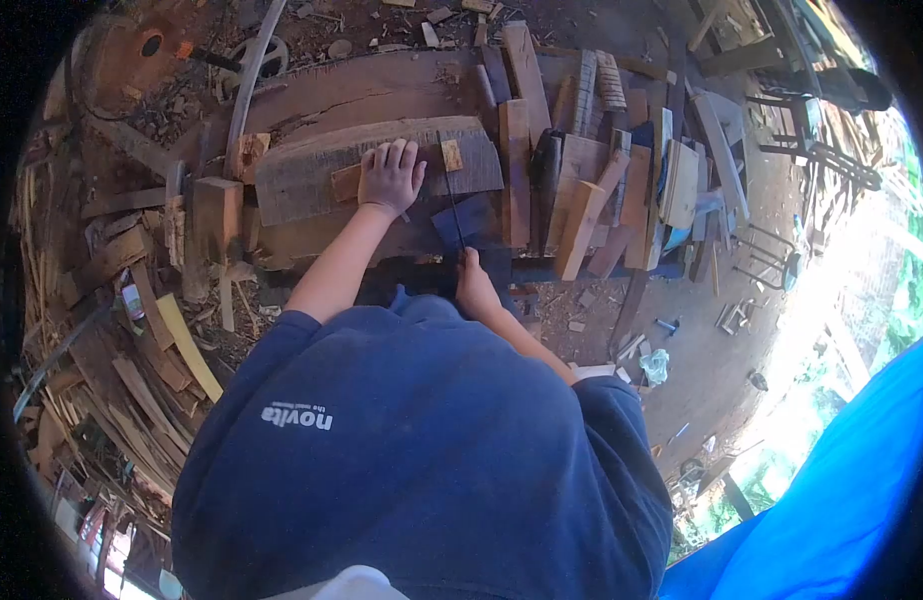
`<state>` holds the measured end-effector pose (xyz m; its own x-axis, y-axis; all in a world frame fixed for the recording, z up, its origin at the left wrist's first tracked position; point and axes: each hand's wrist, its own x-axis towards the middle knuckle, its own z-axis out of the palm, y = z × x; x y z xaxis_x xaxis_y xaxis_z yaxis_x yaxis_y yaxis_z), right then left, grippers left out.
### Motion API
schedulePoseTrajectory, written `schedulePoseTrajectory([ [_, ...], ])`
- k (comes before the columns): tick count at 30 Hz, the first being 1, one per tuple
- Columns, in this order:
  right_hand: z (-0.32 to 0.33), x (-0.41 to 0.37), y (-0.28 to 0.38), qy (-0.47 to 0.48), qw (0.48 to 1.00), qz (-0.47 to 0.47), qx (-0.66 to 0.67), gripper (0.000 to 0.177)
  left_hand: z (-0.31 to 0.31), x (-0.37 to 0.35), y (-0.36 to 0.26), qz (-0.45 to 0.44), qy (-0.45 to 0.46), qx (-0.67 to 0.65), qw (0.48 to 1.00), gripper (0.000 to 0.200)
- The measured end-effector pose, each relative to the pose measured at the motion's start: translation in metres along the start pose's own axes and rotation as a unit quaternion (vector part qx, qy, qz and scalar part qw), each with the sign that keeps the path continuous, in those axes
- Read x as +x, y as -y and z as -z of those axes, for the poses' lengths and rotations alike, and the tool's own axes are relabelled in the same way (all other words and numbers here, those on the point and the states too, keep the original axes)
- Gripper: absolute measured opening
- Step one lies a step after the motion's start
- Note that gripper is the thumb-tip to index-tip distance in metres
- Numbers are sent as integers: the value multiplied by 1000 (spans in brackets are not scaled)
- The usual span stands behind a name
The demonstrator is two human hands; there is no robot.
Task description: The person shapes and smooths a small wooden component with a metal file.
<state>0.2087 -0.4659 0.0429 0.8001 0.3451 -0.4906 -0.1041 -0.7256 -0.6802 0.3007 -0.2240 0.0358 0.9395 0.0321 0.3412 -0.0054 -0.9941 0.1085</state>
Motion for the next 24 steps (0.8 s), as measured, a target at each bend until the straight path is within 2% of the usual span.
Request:
schedulePoseTrajectory([
  [2,5,3,6,16,1000,-21,4,34,0,-2,0,-1,-3,-2,1000,35],
  [7,5,54,30,15,1000,6,0,34,-2,-2,0,4,33,-1,999,35],
  [11,6,27,27,-9,1000,28,5,37,2,-1,0,6,16,-1,1000,35],
  [14,-3,-4,-8,19,1000,-21,-3,34,3,-1,0,5,12,1,1000,34],
  [16,-1,-8,-10,-8,999,39,18,34,2,-1,0,4,17,3,1000,34],
  [17,0,-1,-12,-9,999,39,17,34,2,-1,0,3,16,3,1000,34],
  [19,12,28,17,20,999,23,23,34,0,-2,0,3,13,-2,1000,34],
  [21,8,54,30,5,999,37,26,34,0,-2,-1,4,16,-2,1000,34],
  [24,11,54,42,0,999,36,19,35,2,-1,0,7,16,-2,1000,34],
])
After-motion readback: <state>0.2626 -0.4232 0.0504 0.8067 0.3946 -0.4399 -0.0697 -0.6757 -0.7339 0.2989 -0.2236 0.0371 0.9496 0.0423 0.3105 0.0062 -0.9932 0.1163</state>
